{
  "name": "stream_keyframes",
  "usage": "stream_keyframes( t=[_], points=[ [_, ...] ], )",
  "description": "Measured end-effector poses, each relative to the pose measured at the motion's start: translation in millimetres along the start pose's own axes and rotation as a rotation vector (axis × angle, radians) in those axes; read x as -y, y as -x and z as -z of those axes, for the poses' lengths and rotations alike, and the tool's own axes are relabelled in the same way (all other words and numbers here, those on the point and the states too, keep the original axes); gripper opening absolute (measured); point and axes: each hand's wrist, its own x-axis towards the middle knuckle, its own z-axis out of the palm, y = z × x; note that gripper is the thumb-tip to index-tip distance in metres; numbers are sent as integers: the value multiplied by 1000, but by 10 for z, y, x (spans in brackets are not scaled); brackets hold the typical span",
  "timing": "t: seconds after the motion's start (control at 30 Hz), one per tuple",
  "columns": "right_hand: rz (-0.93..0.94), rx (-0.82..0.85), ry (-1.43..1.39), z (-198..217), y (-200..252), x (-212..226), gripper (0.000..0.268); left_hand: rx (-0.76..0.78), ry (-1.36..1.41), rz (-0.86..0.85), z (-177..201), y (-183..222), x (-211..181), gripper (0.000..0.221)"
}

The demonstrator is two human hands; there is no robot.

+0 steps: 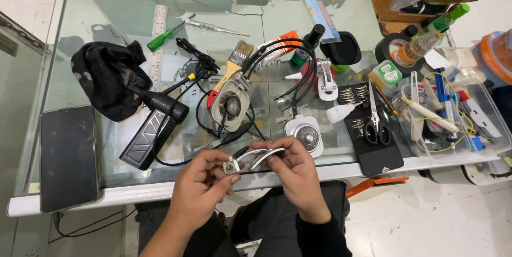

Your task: Finalizing the assembly of headphones by connecting internal wiring and securing the speaker housings to the headband.

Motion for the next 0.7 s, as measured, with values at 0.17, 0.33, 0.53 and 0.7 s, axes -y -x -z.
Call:
stream_keyframes(
  t=[0.17, 0.33, 0.53, 0.7],
  points=[
    [0, 32, 18, -2, -27, 8, 10, -89, -26, -33, -24, 26, 71, 25],
    [-6, 24, 31, -15, -28, -2, 13, -73, -26, -170, -31, 47, 58, 21],
    [51, 31, 115, -10, -22, -71, 21, -153, -63, -280, -61, 45, -15, 27],
    [98, 42, 244, -29, 1, -74, 15, -77, -129, -272, -30, 70, -46, 44]
  ],
)
